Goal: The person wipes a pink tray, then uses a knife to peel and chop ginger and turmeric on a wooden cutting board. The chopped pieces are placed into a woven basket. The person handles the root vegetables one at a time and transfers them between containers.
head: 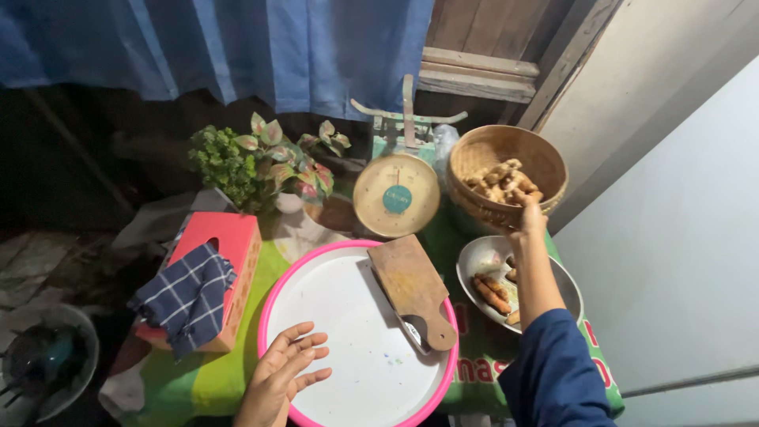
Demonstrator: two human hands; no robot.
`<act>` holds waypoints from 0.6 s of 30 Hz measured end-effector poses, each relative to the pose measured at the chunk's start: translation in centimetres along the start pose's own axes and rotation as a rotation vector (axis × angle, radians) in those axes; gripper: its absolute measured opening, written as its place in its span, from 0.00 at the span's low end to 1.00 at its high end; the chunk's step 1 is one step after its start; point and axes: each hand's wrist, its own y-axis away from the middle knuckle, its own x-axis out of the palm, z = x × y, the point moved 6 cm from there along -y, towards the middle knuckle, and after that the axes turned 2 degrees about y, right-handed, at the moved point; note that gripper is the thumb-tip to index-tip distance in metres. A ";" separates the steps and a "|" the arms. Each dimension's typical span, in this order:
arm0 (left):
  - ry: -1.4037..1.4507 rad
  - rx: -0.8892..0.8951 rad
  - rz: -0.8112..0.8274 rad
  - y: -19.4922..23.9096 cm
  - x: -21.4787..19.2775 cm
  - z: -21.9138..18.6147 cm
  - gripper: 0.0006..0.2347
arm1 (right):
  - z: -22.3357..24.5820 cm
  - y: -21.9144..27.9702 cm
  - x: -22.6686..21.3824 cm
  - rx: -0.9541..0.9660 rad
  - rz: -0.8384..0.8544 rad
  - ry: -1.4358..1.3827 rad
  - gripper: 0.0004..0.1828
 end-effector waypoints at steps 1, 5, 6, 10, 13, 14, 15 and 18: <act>-0.002 -0.007 -0.005 -0.3 -0.1 0.2 0.22 | -0.5 -0.3 0.0 0.003 -0.017 0.052 0.25; -0.013 -0.031 -0.042 -0.8 -0.5 0.9 0.22 | -1.7 -0.8 -0.1 0.032 0.014 0.073 0.31; -0.007 -0.039 -0.038 -0.9 -0.5 1.1 0.22 | -1.9 -0.8 -0.4 0.049 0.012 0.086 0.34; -0.025 -0.073 -0.015 -1.3 0.4 2.2 0.21 | -2.3 -0.4 -1.3 0.081 0.160 0.070 0.44; -0.060 -0.066 0.005 -1.8 1.3 2.9 0.22 | -2.2 -0.1 -2.6 0.103 0.113 0.135 0.47; -0.070 -0.060 0.009 -1.9 1.7 3.2 0.22 | -2.2 0.2 -3.2 0.117 0.052 0.180 0.47; -0.126 -0.019 0.003 -2.2 2.0 3.3 0.21 | -2.3 0.5 -3.5 0.139 0.033 0.130 0.46; -0.370 0.131 -0.029 -2.9 2.6 3.4 0.21 | -2.9 2.9 -4.1 0.127 -0.029 0.132 0.43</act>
